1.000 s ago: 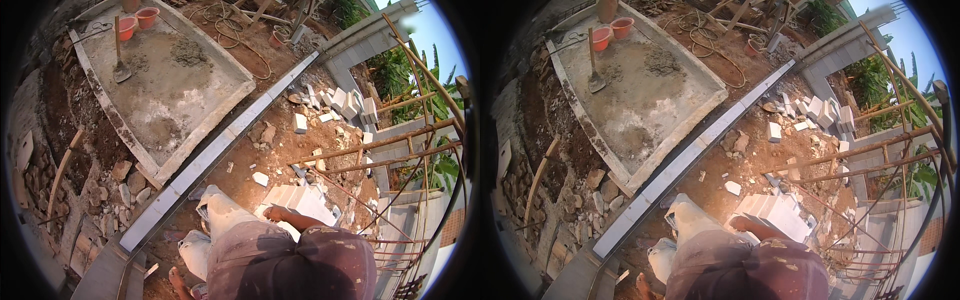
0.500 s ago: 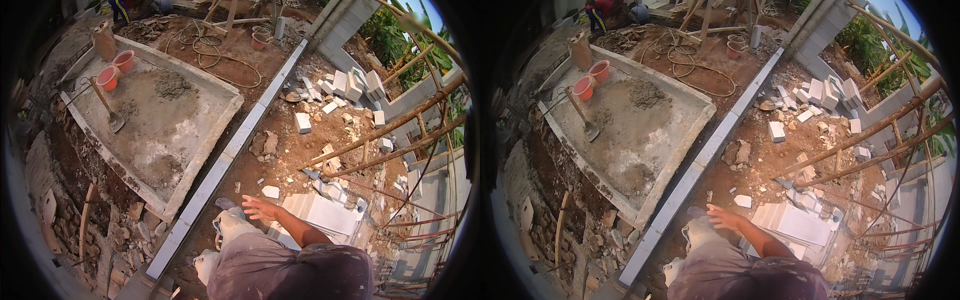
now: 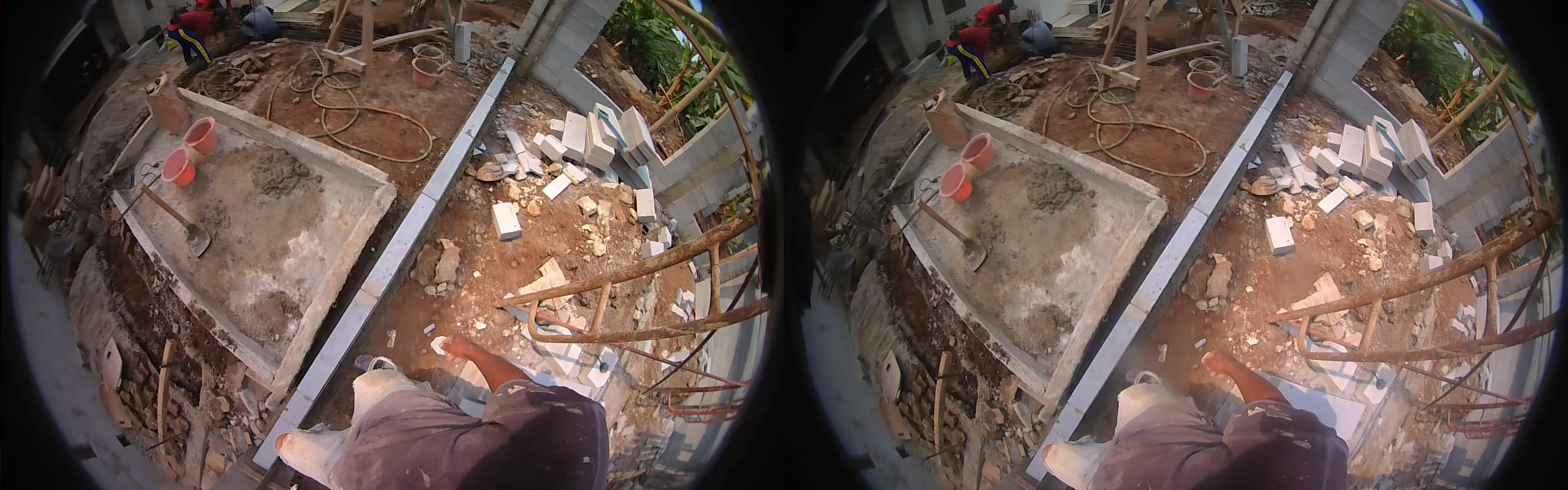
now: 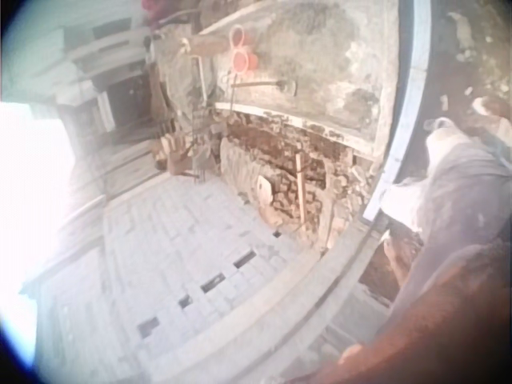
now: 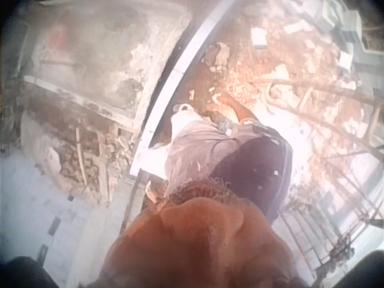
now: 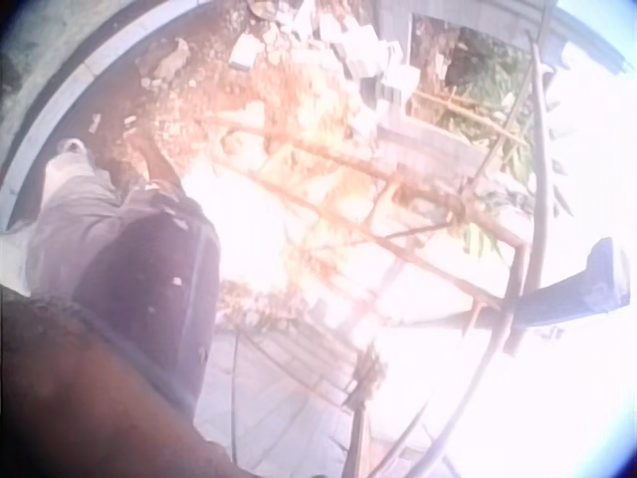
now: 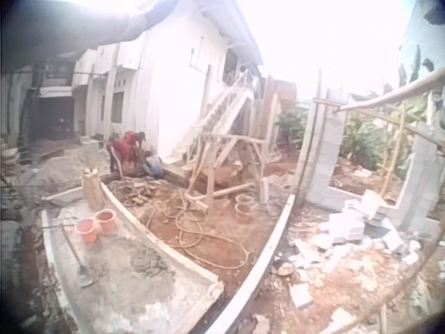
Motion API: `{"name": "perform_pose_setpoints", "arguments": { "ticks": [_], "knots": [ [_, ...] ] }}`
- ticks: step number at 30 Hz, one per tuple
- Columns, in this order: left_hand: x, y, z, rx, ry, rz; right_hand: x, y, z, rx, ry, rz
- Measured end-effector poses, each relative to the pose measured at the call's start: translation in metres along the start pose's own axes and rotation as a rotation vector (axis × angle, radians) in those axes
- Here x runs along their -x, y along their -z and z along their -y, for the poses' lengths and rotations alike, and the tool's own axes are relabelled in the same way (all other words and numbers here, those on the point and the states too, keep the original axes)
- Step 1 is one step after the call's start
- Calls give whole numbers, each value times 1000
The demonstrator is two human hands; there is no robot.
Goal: The person measures and marks a white tile, then uses a hand saw to cut it. They apply mortar to a wall section with a trowel and place the cut tile onto the mortar, pressing it into position.
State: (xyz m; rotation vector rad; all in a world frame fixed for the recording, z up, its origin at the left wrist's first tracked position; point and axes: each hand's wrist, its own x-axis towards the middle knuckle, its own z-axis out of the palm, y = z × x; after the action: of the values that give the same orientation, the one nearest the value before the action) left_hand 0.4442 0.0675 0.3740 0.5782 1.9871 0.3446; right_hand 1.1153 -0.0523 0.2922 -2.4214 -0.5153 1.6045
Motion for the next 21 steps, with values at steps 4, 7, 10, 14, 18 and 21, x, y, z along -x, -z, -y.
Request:
{"name": "perform_pose_setpoints", "arguments": {
  "ticks": [4,7,10,14,18,21],
  "knots": [
    [13,27,7,40,20,-53,-32,11,12,108,262,-182],
    [23,75,28,130,45,-70,-52,-12,23,-163,112,-7],
    [27,139,58,296,16,-25,-44,-26,42,-240,151,73],
    [47,37,17,155,-164,-115,-49,-37,29,-190,158,130],
    [92,-66,-45,37,-401,120,-71,-1,7,-110,103,182],
    [127,-134,-60,67,-431,173,-92,42,-11,78,164,123]
  ]
}}
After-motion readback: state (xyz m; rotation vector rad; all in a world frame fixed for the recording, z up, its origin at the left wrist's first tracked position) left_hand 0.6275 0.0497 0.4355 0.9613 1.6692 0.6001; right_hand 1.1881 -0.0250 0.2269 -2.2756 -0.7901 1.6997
